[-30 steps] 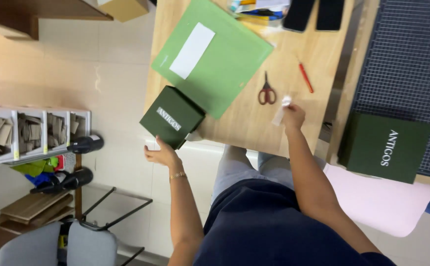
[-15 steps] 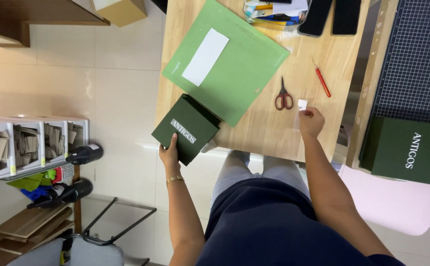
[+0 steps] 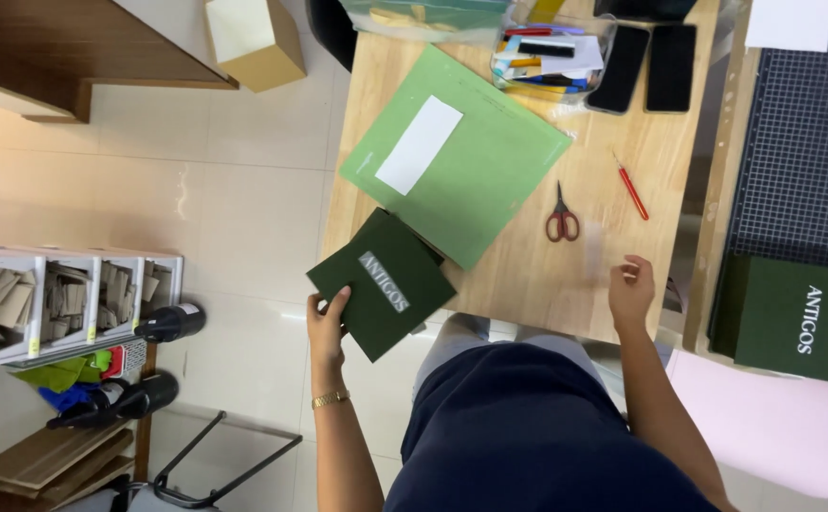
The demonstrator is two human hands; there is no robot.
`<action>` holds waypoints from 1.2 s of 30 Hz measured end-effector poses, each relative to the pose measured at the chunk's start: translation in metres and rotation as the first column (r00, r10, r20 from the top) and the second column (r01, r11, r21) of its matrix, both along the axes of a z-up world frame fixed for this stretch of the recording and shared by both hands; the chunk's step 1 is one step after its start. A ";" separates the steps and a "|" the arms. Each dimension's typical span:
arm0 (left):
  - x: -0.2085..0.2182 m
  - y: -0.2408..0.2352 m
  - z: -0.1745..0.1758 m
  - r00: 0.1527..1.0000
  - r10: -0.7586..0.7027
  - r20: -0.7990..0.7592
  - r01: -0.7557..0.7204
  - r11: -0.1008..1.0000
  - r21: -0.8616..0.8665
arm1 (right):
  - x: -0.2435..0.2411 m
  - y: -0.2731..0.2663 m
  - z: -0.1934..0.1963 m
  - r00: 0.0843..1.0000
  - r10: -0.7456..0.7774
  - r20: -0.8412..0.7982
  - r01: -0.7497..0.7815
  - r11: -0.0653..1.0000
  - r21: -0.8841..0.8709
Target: Peeling a white adhesive backing strip from a green gift box in a workshop environment.
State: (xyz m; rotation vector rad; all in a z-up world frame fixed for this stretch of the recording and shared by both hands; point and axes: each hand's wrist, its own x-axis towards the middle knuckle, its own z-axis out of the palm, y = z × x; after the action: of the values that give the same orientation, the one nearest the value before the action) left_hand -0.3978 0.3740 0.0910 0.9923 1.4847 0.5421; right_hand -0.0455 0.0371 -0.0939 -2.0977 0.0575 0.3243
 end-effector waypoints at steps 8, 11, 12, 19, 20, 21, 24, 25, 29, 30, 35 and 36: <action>0.112 -0.042 0.126 0.868 -0.243 0.433 0.163 0.963 0.214 | 0.014 0.051 0.207 0.905 0.241 0.351 -0.369 0.856 0.362; 0.146 -0.066 0.146 0.747 -0.371 0.552 0.270 0.928 0.257 | -0.001 0.057 0.311 0.774 0.226 0.592 -0.510 0.777 0.370; 0.156 -0.078 0.151 0.710 -0.347 0.612 0.248 0.938 0.244 | -0.004 0.054 0.332 0.695 0.206 0.689 -0.539 0.783 0.310; 0.210 -0.161 0.128 0.455 -0.210 0.866 0.145 0.976 0.160 | -0.020 0.026 0.374 0.894 0.084 0.440 -0.409 0.554 0.725; 0.216 -0.169 0.126 0.444 -0.218 0.869 0.163 0.973 0.161 | -0.019 0.022 0.363 0.892 0.067 0.447 -0.403 0.562 0.722; 0.220 -0.177 0.122 0.431 -0.264 0.863 0.198 0.961 0.195 | -0.019 0.017 0.351 0.903 0.060 0.426 -0.375 0.596 0.711; 0.229 -0.187 0.097 0.229 -0.373 0.899 0.322 0.901 0.292 | -0.018 0.002 0.344 0.916 -0.040 0.399 -0.286 0.632 0.720; 0.232 -0.187 0.086 0.036 -0.404 0.914 0.377 0.853 0.362 | -0.016 -0.004 0.347 0.913 -0.111 0.392 -0.242 0.626 0.741; 0.253 -0.147 0.157 0.008 -0.404 0.915 0.413 0.834 0.365 | -0.006 -0.033 0.369 0.930 -0.116 0.349 -0.211 0.609 0.765; 0.256 -0.134 0.167 -0.049 -0.372 0.927 0.629 0.710 0.318 | -0.002 -0.042 0.365 0.907 -0.075 0.415 -0.281 0.626 0.727; 0.256 -0.118 0.191 -0.178 -0.658 0.732 0.824 0.308 0.477 | 0.002 -0.067 0.371 0.902 0.046 0.429 -0.346 0.671 0.655; 0.255 -0.125 0.198 -0.149 -0.706 0.692 0.800 0.326 0.504 | 0.002 -0.072 0.370 0.903 0.065 0.425 -0.352 0.682 0.641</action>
State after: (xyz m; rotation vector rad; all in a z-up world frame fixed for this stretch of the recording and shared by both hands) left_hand -0.1431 0.2493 0.2895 1.0619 -0.2347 -0.0294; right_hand -0.0431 -0.0346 0.2764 -1.3440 -0.4824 0.0511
